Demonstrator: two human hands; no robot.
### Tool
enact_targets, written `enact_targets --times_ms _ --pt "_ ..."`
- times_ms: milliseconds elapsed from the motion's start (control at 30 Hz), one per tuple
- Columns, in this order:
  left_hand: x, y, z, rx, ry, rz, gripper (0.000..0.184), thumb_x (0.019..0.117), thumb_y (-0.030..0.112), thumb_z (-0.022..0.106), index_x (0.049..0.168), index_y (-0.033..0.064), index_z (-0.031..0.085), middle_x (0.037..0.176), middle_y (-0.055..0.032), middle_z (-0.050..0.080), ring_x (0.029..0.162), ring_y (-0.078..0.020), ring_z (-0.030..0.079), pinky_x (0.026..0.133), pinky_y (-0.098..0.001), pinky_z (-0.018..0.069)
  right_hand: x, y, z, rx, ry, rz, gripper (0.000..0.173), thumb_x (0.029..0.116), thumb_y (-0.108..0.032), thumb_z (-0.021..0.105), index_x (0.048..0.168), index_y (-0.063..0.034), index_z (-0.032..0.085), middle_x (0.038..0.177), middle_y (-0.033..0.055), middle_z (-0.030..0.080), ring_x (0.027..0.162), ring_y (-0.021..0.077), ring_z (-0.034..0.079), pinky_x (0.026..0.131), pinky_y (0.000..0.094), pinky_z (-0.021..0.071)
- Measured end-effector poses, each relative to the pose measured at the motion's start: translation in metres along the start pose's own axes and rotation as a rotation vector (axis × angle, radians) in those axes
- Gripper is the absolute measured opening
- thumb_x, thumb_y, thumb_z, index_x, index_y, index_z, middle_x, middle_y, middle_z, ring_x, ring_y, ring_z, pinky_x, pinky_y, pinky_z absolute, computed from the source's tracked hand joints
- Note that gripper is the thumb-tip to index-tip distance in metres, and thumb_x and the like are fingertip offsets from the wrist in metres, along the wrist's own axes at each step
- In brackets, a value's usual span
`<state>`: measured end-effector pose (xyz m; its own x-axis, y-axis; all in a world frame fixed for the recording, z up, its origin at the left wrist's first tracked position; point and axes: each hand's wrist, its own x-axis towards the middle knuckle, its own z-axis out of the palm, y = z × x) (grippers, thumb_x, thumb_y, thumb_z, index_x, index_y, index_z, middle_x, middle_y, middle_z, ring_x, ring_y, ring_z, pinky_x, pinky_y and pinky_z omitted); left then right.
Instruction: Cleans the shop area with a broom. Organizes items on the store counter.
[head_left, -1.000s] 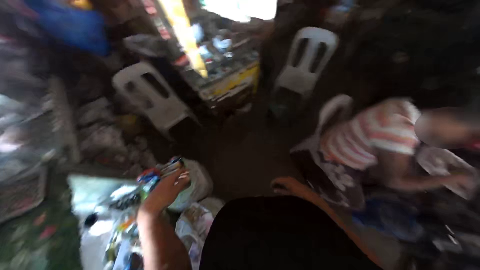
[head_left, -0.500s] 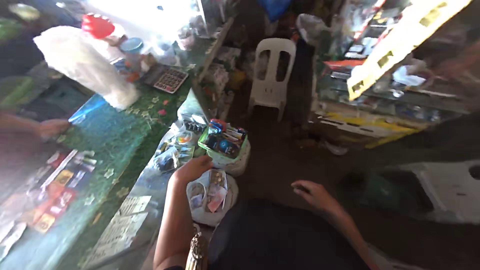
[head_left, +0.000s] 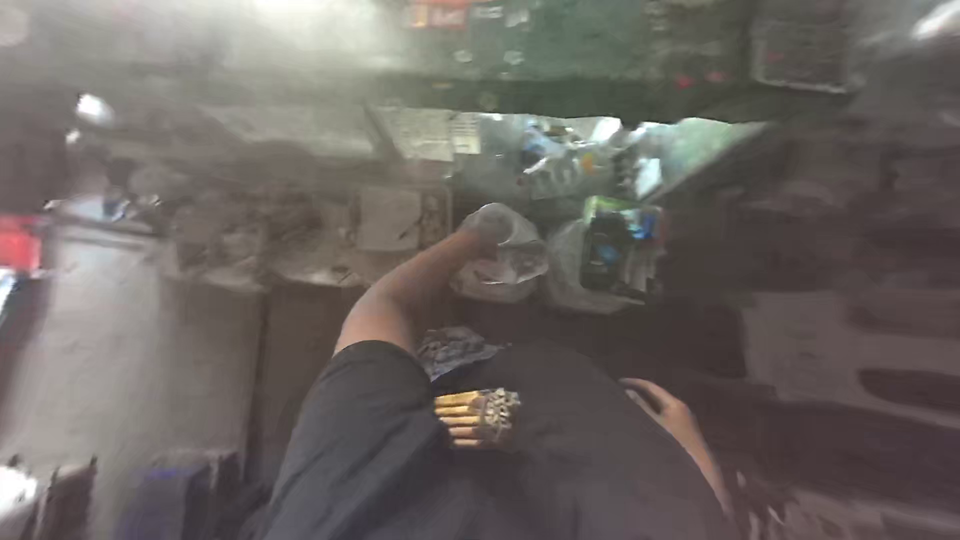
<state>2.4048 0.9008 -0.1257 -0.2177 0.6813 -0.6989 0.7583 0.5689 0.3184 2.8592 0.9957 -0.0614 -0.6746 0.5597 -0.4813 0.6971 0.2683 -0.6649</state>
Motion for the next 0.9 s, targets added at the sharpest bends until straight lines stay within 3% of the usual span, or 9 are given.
enact_targets --times_ms 67,167,267,333,367,433,567,633,900 --pt "-0.032 -0.011 0.004 -0.073 -0.051 -0.112 0.042 0.0992 0.035 0.065 0.126 0.0029 0.068 0.129 -0.0250 0.065 0.124 -0.0449 0.059 0.101 -0.0705 0.0439 0.023 -0.064 -0.019 -0.003 -0.059 -0.246 0.031 0.1008 -0.018 0.060 0.123 0.0000 0.070 0.119 0.0139 0.072 0.106 0.0220 0.071 0.097 0.0414 0.0583" --pt "-0.038 -0.036 0.023 -0.090 -0.057 -0.163 0.038 0.0998 0.030 0.065 0.119 -0.0030 0.069 0.126 -0.0273 0.065 0.121 -0.0462 0.060 0.099 -0.0698 0.0454 0.047 -0.182 -0.022 -0.041 -0.211 -0.748 0.052 0.1026 -0.049 0.057 0.127 -0.0047 0.069 0.116 0.0061 0.073 0.105 0.0111 0.070 0.094 0.0308 0.0597" --pt "-0.025 -0.071 0.038 -0.085 -0.086 -0.076 0.039 0.1018 0.032 0.060 0.114 -0.0031 0.070 0.121 -0.0265 0.067 0.118 -0.0444 0.062 0.097 -0.0682 0.0474 0.035 -0.303 0.014 -0.160 -0.523 -1.000 0.074 0.0982 -0.068 0.050 0.145 -0.0109 0.057 0.129 0.0045 0.069 0.116 0.0114 0.065 0.101 0.0332 0.0561" --pt "-0.038 -0.093 0.042 -0.097 -0.030 0.058 0.039 0.1033 0.032 0.057 0.115 -0.0031 0.070 0.116 -0.0278 0.068 0.111 -0.0454 0.065 0.091 -0.0672 0.0509 0.028 -0.355 0.052 -0.278 -0.696 -1.130 0.072 0.0980 -0.065 0.053 0.151 -0.0159 0.050 0.132 0.0069 0.066 0.120 0.0193 0.064 0.100 0.0404 0.0546" --pt "-0.061 -0.094 0.032 -0.107 -0.047 0.056 0.038 0.1041 0.027 0.056 0.120 -0.0045 0.068 0.120 -0.0288 0.067 0.114 -0.0457 0.064 0.092 -0.0660 0.0510 0.027 -0.372 0.072 -0.273 -0.769 -1.176 0.065 0.0983 -0.056 0.059 0.149 -0.0174 0.052 0.129 0.0081 0.066 0.117 0.0222 0.065 0.097 0.0422 0.0558" --pt "-0.104 -0.080 -0.008 -0.180 -0.272 -0.179 0.038 0.1075 0.019 0.051 0.136 -0.0042 0.058 0.144 -0.0249 0.055 0.137 -0.0405 0.050 0.112 -0.0612 0.0384 0.029 -0.393 0.106 -0.175 -0.891 -1.223 0.046 0.1006 -0.042 0.065 0.137 -0.0133 0.062 0.119 0.0098 0.070 0.110 0.0247 0.068 0.094 0.0423 0.0568" --pt "-0.083 -0.161 0.040 -0.197 -0.064 -0.062 0.038 0.1043 0.032 0.058 0.116 -0.0024 0.069 0.120 -0.0263 0.068 0.115 -0.0445 0.064 0.097 -0.0679 0.0489 0.035 -0.422 0.142 -0.055 -0.989 -1.315 0.037 0.1026 -0.032 0.061 0.125 -0.0020 0.065 0.102 0.0115 0.073 0.103 0.0252 0.072 0.094 0.0388 0.0576" --pt "-0.077 -0.184 0.053 -0.217 -0.075 -0.064 0.038 0.1044 0.033 0.057 0.122 0.0001 0.068 0.122 -0.0251 0.067 0.117 -0.0440 0.063 0.099 -0.0682 0.0477 0.036 -0.433 0.152 -0.041 -0.998 -1.346 0.037 0.1020 -0.031 0.060 0.123 -0.0010 0.065 0.100 0.0126 0.072 0.101 0.0267 0.071 0.092 0.0395 0.0574" --pt "-0.121 -0.176 0.040 -0.275 -0.044 -0.074 0.035 0.1048 0.032 0.057 0.125 0.0063 0.068 0.121 -0.0201 0.068 0.116 -0.0400 0.065 0.096 -0.0649 0.0507 0.040 -0.461 0.175 -0.174 -0.921 -1.663 0.025 0.1069 -0.020 0.046 0.114 -0.0038 0.063 0.087 0.0094 0.068 0.079 0.0252 0.067 0.070 0.0368 0.0547"
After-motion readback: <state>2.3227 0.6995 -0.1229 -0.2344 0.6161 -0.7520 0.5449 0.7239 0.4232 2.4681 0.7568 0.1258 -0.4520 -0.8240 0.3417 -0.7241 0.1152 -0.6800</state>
